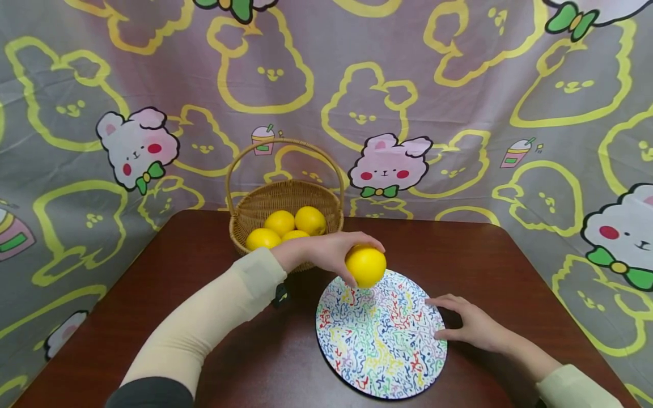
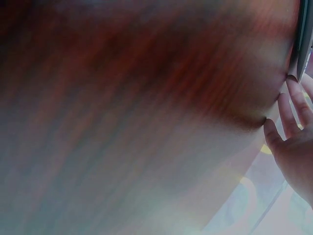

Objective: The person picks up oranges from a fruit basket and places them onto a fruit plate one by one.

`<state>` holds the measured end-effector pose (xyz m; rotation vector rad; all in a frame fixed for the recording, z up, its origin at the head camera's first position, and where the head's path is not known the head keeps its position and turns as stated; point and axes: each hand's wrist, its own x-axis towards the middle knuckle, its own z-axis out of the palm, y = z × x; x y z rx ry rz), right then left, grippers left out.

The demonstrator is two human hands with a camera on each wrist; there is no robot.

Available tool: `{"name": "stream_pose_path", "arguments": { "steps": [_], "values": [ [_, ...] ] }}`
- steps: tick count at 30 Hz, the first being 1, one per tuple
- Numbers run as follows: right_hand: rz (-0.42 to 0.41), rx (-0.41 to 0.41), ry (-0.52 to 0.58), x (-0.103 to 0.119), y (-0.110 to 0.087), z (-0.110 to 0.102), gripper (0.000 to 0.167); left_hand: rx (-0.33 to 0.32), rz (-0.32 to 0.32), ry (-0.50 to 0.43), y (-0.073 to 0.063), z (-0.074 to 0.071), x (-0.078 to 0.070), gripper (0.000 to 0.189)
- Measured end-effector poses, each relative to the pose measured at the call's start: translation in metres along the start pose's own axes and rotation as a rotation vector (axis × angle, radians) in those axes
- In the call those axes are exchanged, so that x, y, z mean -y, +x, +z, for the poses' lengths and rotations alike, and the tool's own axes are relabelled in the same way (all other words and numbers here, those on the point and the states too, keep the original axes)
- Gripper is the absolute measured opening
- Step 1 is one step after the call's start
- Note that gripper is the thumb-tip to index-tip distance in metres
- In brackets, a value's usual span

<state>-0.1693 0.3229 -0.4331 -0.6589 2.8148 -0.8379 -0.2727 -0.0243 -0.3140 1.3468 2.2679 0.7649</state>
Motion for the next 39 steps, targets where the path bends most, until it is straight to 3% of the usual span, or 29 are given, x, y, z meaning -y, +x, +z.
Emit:
{"name": "stream_pose_path", "arguments": {
  "steps": [12,18,39],
  "values": [
    [0.014,0.009,0.007,0.002,0.000,-0.002,0.067,0.020,-0.030,-0.005,0.031,0.034,0.018,0.079],
    [0.014,0.007,0.007,0.003,0.001,-0.001,0.067,0.007,-0.030,0.005,0.040,0.046,0.022,0.078],
    [0.024,0.004,0.010,0.003,0.001,-0.001,0.067,0.023,-0.073,0.004,0.049,0.050,0.036,0.078]
  ]
}}
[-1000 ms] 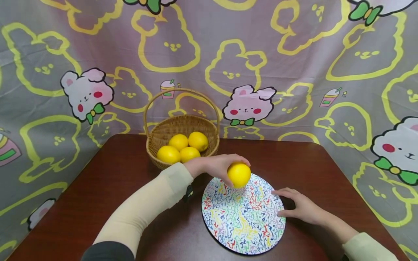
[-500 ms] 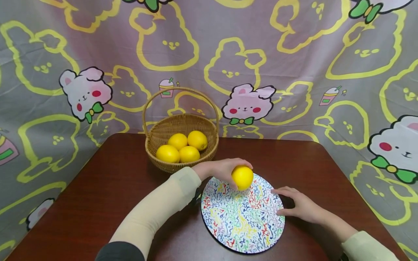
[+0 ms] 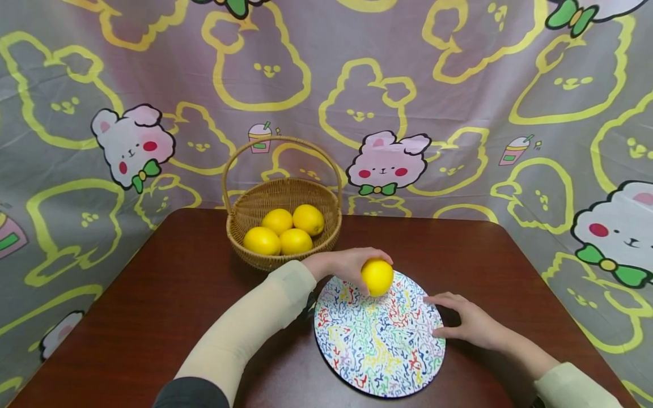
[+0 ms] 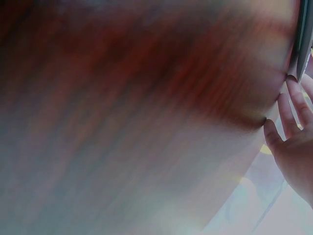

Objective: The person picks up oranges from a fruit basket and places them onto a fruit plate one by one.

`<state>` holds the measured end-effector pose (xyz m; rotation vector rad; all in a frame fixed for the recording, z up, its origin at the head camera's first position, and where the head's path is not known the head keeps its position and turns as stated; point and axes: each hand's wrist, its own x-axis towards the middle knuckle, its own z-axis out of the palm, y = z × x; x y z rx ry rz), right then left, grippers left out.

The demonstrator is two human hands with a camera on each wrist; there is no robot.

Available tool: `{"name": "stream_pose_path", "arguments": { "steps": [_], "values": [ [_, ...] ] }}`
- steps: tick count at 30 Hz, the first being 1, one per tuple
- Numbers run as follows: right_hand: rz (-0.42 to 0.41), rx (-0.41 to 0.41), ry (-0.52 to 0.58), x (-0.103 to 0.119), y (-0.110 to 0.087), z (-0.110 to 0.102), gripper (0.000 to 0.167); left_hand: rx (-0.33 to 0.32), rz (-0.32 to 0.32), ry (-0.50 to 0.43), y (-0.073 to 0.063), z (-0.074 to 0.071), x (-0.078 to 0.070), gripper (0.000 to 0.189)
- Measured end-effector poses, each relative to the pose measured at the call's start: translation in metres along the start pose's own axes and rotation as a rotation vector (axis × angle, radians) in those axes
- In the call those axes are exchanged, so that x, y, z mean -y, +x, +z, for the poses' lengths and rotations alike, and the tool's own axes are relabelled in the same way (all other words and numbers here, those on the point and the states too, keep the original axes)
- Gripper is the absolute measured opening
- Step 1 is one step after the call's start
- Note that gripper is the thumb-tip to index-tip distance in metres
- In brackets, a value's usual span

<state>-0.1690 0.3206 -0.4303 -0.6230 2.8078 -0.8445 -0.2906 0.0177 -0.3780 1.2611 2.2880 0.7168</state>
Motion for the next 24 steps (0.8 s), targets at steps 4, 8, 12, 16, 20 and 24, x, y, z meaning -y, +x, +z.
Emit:
{"name": "stream_pose_path", "arguments": {
  "steps": [4,8,12,16,20,24],
  "values": [
    [0.003,0.004,0.005,-0.0001,0.0003,-0.0001,0.067,-0.003,-0.004,0.000,0.0007,0.0018,0.0034,0.079],
    [-0.002,0.003,0.005,-0.0009,0.0002,0.0001,0.067,-0.008,-0.002,-0.009,0.0015,0.0030,0.0058,0.079],
    [0.012,0.005,0.007,-0.0010,0.0006,0.0001,0.067,-0.005,-0.012,-0.020,0.0010,0.0032,0.0059,0.081],
    [0.025,0.008,0.014,-0.0001,0.0011,-0.0002,0.067,-0.003,-0.042,-0.030,-0.0001,0.0028,0.0050,0.085],
    [0.016,0.010,0.014,-0.0001,0.0007,-0.0006,0.067,0.004,-0.061,-0.018,-0.0001,0.0022,0.0051,0.088],
    [0.002,0.009,0.012,-0.0011,0.0002,-0.0004,0.066,0.011,-0.069,-0.007,-0.0003,0.0014,0.0054,0.089]
  ]
}}
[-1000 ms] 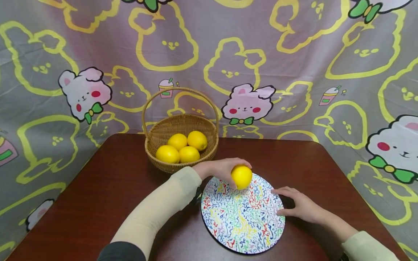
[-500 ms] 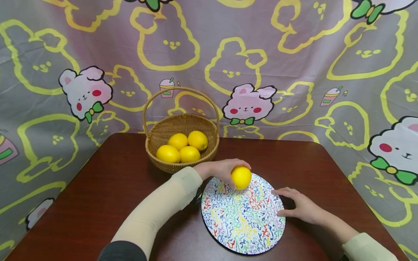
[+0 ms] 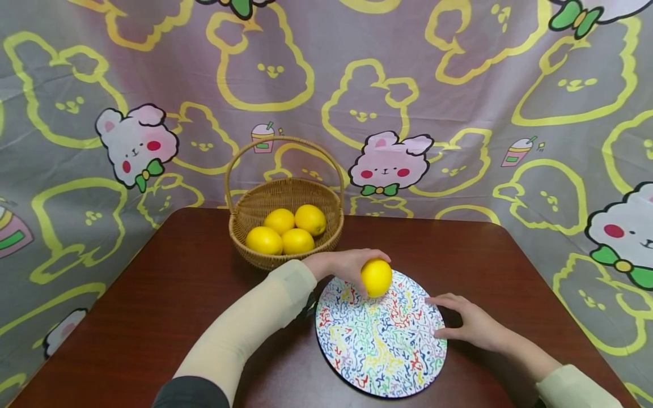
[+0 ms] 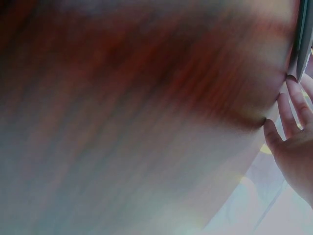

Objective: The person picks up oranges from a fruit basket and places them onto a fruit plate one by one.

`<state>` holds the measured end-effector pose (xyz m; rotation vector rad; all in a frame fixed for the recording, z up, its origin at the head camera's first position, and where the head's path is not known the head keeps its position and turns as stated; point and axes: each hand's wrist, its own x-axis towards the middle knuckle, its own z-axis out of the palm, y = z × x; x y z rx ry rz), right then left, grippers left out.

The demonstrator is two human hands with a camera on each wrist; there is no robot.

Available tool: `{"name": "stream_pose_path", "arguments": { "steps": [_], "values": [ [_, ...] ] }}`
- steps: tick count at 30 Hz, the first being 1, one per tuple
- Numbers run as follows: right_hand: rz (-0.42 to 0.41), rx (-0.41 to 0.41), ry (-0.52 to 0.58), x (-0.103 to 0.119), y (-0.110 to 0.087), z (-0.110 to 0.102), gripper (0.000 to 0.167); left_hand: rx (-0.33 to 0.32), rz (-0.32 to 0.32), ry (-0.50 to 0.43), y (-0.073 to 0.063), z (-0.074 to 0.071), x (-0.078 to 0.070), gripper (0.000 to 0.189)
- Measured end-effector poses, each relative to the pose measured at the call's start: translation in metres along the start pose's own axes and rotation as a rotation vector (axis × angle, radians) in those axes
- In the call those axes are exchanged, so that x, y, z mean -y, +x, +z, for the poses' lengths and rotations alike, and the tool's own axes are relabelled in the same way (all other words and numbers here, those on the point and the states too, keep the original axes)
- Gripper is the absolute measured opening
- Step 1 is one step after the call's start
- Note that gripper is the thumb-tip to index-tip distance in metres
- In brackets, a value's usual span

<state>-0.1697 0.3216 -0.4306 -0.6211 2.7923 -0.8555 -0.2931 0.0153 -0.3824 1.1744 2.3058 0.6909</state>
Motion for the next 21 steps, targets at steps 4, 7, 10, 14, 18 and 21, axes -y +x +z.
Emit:
{"name": "stream_pose_path", "arguments": {
  "steps": [4,7,10,14,18,21],
  "values": [
    [-0.008,-0.001,-0.003,-0.0013,0.0000,0.0004,0.066,0.000,-0.007,-0.005,-0.0018,-0.0013,-0.0016,0.088],
    [-0.013,-0.001,0.001,-0.0016,0.0000,0.0007,0.066,-0.004,-0.007,-0.009,-0.0034,-0.0017,-0.0030,0.088],
    [-0.014,0.001,0.004,-0.0013,0.0002,0.0009,0.066,-0.010,-0.011,-0.009,-0.0049,-0.0019,-0.0042,0.088],
    [-0.002,0.006,0.004,-0.0009,0.0008,0.0010,0.066,-0.015,-0.022,-0.009,-0.0061,-0.0023,-0.0057,0.088],
    [0.004,0.006,0.001,-0.0006,0.0009,0.0010,0.066,-0.017,-0.023,0.013,-0.0077,-0.0036,-0.0076,0.088],
    [0.004,0.003,0.001,-0.0006,0.0005,0.0011,0.066,-0.022,-0.011,0.033,-0.0092,-0.0049,-0.0101,0.087]
  ]
}}
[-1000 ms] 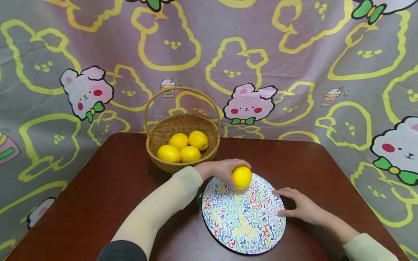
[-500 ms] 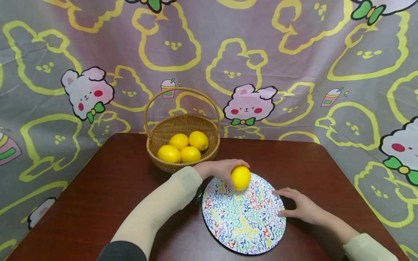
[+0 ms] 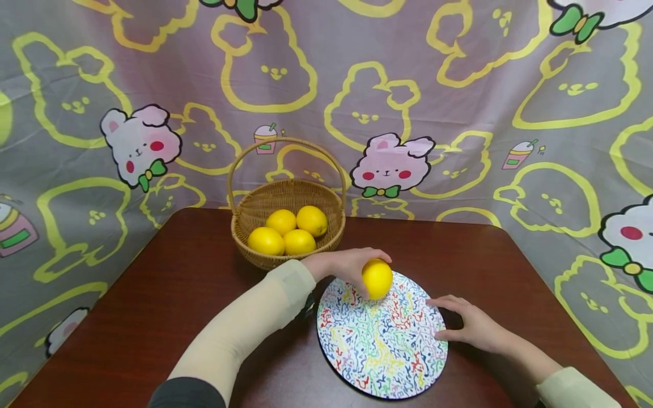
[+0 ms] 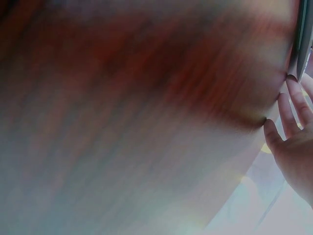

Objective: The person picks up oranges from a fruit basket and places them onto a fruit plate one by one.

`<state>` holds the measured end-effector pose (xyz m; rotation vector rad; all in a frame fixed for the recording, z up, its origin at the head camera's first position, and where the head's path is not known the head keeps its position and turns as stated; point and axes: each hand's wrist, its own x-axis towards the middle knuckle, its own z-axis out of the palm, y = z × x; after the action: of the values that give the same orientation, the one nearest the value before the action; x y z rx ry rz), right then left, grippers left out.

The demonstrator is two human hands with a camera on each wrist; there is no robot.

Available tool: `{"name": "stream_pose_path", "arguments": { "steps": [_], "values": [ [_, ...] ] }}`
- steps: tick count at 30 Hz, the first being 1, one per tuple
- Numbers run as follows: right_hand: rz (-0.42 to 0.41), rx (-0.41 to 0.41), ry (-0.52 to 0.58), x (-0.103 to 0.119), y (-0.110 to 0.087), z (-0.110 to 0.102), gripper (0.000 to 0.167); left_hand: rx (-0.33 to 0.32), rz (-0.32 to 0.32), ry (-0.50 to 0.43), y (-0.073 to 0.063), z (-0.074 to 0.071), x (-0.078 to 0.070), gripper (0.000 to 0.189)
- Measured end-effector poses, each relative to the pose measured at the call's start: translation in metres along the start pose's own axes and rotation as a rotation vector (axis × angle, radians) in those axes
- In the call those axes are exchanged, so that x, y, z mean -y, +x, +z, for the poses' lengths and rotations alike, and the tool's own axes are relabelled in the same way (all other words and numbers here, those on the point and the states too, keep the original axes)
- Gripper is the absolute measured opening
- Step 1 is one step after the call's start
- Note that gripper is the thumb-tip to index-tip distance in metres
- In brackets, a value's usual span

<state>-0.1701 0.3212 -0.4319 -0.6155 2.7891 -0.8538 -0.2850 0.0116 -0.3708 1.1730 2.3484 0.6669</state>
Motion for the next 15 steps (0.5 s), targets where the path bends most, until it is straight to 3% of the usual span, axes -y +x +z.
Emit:
{"name": "stream_pose_path", "arguments": {
  "steps": [15],
  "values": [
    [0.015,0.006,0.017,0.002,0.000,-0.001,0.067,0.001,0.066,0.051,-0.017,-0.013,-0.027,0.081]
  ]
}}
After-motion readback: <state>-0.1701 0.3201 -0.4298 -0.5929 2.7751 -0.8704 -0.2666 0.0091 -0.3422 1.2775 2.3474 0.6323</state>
